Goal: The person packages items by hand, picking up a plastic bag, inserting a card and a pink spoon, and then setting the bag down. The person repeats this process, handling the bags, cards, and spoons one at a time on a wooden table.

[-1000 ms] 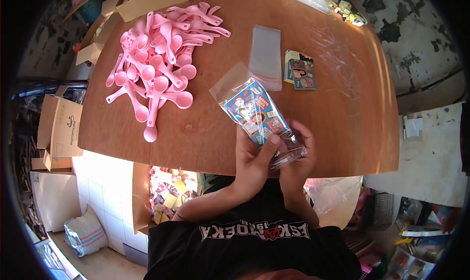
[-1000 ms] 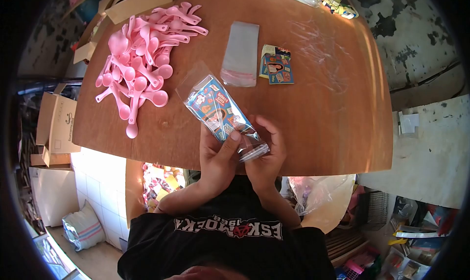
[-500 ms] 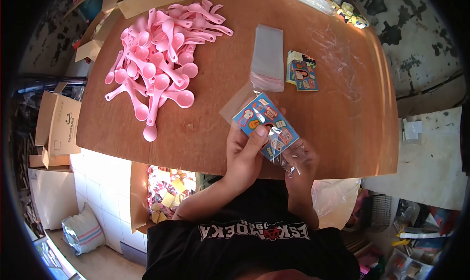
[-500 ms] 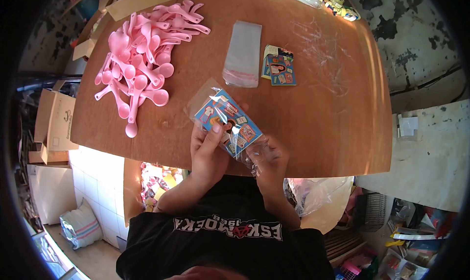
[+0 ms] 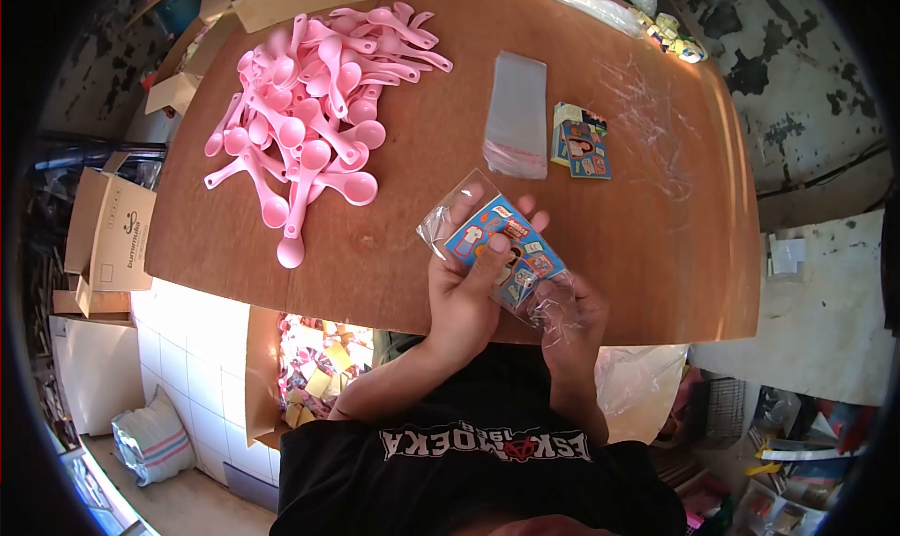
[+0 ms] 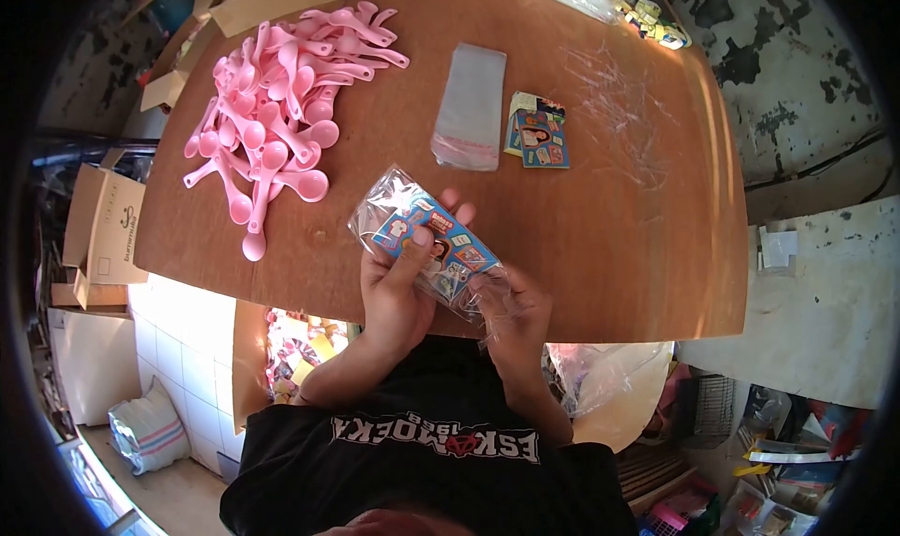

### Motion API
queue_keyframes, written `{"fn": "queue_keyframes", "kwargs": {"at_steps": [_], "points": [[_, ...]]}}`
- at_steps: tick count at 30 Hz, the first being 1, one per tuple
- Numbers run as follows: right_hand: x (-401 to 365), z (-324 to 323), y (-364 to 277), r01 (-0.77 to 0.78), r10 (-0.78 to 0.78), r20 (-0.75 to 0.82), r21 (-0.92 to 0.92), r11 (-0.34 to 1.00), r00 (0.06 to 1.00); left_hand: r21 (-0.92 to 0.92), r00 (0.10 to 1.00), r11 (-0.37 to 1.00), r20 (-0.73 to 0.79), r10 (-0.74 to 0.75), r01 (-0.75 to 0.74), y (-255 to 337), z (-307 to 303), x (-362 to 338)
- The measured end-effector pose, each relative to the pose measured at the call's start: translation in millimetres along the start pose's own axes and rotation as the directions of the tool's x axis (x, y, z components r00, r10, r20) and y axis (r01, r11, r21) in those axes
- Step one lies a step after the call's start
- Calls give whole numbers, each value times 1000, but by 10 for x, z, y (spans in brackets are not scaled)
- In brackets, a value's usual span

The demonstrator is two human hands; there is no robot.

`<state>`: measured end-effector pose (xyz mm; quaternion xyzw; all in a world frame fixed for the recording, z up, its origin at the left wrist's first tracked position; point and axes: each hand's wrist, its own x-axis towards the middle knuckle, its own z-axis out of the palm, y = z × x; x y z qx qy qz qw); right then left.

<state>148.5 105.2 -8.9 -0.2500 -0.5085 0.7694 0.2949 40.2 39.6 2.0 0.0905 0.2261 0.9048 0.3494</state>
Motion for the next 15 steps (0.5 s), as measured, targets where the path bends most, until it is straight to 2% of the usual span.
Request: {"fn": "queue_keyframes", "kwargs": {"at_steps": [2, 8, 15], "points": [[4, 56, 25, 79, -75, -40, 87, 993, 996, 21, 998, 998, 26, -53, 52, 24, 11, -28], [17, 78, 80, 189, -185, -51, 114, 975, 981, 24, 993, 999, 111, -46, 43, -13, 17, -78], [14, 159, 62, 90, -78, -113, 98, 991, 990, 115, 986, 991, 143, -87, 71, 19, -25, -82]]}}
